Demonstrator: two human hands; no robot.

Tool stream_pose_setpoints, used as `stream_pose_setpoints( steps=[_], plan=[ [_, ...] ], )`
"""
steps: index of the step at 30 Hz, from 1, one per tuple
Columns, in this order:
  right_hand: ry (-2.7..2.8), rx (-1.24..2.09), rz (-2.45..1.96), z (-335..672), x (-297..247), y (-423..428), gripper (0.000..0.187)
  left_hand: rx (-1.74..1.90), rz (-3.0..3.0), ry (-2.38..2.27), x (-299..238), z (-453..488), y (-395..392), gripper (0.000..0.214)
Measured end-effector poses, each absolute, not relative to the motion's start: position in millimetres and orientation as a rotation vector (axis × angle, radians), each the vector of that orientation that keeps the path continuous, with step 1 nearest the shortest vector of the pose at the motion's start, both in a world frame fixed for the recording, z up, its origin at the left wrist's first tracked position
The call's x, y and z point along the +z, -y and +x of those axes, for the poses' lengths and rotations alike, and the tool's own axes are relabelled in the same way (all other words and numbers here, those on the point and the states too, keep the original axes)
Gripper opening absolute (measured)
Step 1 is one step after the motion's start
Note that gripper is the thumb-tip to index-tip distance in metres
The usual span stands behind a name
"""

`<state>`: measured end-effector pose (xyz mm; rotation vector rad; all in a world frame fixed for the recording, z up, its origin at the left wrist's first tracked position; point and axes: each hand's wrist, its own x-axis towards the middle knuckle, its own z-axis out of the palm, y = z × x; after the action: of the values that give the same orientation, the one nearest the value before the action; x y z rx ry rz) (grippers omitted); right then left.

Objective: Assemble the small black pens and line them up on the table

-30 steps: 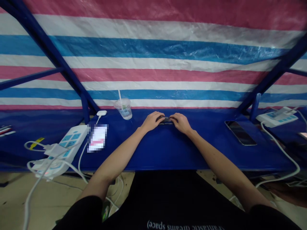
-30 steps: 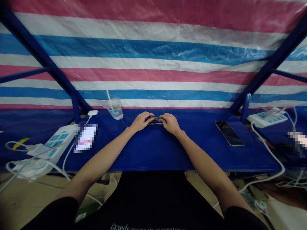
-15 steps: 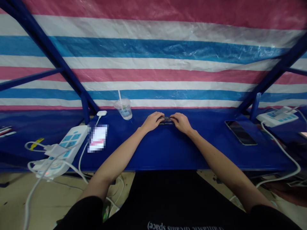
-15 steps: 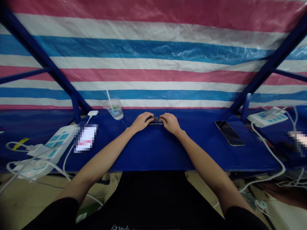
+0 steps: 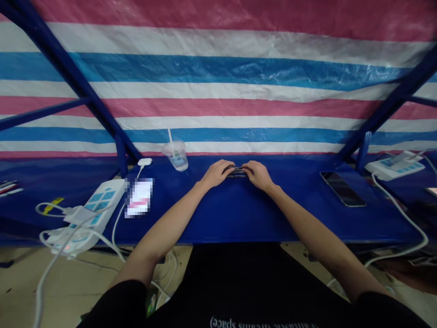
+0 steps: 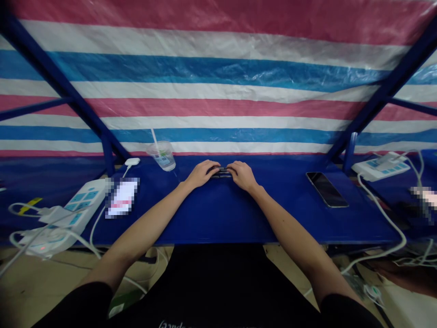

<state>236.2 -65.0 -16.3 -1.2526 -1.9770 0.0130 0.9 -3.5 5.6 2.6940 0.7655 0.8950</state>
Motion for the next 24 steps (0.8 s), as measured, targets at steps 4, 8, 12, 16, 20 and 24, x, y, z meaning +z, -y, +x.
stream_pose_setpoints(
  steps=[4,8,12,16,20,24],
  plan=[
    [1.984,0.014,-1.269,236.6,-16.6,64.6,0.019,0.909,2.688,-0.772,5.4,0.8,3.4,0.020],
    [1.993,0.009,-1.267,236.1,-16.7,65.1,0.020,0.902,2.712,-0.728,5.9,1.2,3.3,0.025],
    [1.983,0.019,-1.275,236.0,-16.3,65.4,0.021,0.911,2.680,-0.789,5.6,1.3,3.7,0.025],
    [1.995,0.030,-1.285,236.1,-16.6,65.0,0.022,0.893,2.709,-0.736,6.9,1.5,4.7,0.025],
    [1.997,0.019,-1.285,236.0,-16.7,65.0,0.022,0.916,2.692,-0.770,6.7,1.7,5.2,0.022],
    [2.004,0.029,-1.278,236.1,-17.0,65.0,0.020,0.878,2.724,-0.760,4.4,2.3,3.6,0.019]
  ],
)
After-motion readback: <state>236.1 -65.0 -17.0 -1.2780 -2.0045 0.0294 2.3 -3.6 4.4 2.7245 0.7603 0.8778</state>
